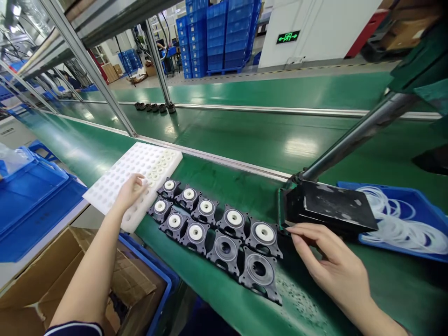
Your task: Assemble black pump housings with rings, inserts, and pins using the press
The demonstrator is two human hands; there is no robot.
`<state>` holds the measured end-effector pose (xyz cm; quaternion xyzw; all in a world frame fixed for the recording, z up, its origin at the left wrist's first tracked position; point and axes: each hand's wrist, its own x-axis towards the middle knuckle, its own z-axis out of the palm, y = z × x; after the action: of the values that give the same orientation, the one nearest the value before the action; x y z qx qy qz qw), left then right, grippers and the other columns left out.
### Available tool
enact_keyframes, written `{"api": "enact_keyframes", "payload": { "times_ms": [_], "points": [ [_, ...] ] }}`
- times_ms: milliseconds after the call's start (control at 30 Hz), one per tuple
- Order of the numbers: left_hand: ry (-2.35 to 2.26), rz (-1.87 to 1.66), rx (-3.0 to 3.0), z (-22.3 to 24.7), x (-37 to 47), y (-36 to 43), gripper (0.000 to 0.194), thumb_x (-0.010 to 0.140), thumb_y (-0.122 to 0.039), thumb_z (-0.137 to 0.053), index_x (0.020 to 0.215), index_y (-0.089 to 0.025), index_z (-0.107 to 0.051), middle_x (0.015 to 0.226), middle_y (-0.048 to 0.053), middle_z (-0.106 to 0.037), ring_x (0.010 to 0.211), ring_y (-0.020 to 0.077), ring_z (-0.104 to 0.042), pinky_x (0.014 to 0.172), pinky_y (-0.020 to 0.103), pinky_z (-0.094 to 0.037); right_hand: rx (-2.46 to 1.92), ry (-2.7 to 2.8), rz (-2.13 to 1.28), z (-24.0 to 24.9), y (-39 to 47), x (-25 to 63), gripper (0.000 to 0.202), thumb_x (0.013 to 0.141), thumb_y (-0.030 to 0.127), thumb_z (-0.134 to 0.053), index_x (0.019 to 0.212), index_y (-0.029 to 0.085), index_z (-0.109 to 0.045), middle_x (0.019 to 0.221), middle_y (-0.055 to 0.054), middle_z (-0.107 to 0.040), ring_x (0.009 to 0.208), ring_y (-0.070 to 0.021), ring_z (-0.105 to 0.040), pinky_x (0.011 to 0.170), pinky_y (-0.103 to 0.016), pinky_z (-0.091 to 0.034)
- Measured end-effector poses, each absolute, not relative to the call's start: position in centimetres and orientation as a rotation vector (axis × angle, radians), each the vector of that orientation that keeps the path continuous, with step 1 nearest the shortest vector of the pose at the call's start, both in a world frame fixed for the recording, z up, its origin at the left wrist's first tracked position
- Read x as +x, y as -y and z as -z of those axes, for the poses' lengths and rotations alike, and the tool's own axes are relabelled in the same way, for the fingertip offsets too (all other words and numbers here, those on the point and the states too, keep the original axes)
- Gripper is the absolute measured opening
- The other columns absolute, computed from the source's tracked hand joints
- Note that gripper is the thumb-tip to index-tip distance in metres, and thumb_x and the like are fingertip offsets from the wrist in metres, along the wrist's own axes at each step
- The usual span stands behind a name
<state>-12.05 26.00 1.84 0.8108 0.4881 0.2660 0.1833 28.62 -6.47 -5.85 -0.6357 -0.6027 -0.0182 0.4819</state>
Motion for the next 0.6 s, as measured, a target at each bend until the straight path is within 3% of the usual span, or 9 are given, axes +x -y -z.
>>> {"api": "enact_keyframes", "payload": {
  "times_ms": [100, 300, 433, 600],
  "points": [
    [-1.374, -0.625, 2.325, -1.5, -11.3, -26.1, 0.028, 0.07, -0.046, -0.075, 0.084, -0.024, -0.068, 0.082, 0.002, -0.061, 0.08, 0.021, -0.061, 0.078, 0.035, -0.051, -1.545, 1.474, 0.05, 6.0, 6.3, 28.6, 0.011, 0.095, 0.022, -0.057, 0.101, 0.024, -0.065, 0.098, -0.006, -0.068, 0.088, -0.0215, -0.068, 0.08, -0.036, -0.054],
    [-1.457, -0.744, 2.317, -1.1, -10.9, -25.4, 0.024, 0.081, -0.047, -0.064, 0.082, -0.023, -0.068, 0.098, 0.006, -0.065, 0.093, 0.0222, -0.064, 0.081, 0.034, -0.051, -1.523, 1.469, 0.03, 6.3, 6.7, 29.0, 0.011, 0.096, 0.021, -0.057, 0.102, 0.024, -0.065, 0.1, -0.006, -0.067, 0.091, -0.0211, -0.067, 0.082, -0.035, -0.052],
    [-1.499, -0.849, 2.272, -0.4, -11.2, -23.8, 0.03, 0.093, -0.046, -0.047, 0.09, -0.022, -0.065, 0.087, 0.005, -0.07, 0.076, 0.0185, -0.066, 0.069, 0.031, -0.051, -1.538, 1.429, 0.009, 6.6, 6.9, 29.2, 0.009, 0.096, 0.025, -0.058, 0.1, 0.024, -0.066, 0.101, -0.006, -0.067, 0.09, -0.021, -0.066, 0.082, -0.035, -0.051],
    [-1.43, -0.805, 2.345, 0.1, -11.2, -22.9, 0.018, 0.085, -0.037, -0.065, 0.096, -0.023, -0.065, 0.098, 0.004, -0.069, 0.089, 0.0192, -0.066, 0.088, 0.035, -0.051, -1.528, 1.415, -0.016, 6.8, 7.0, 29.3, 0.009, 0.096, 0.026, -0.058, 0.098, 0.024, -0.066, 0.1, -0.005, -0.067, 0.09, -0.0203, -0.065, 0.083, -0.034, -0.05]
  ]
}}
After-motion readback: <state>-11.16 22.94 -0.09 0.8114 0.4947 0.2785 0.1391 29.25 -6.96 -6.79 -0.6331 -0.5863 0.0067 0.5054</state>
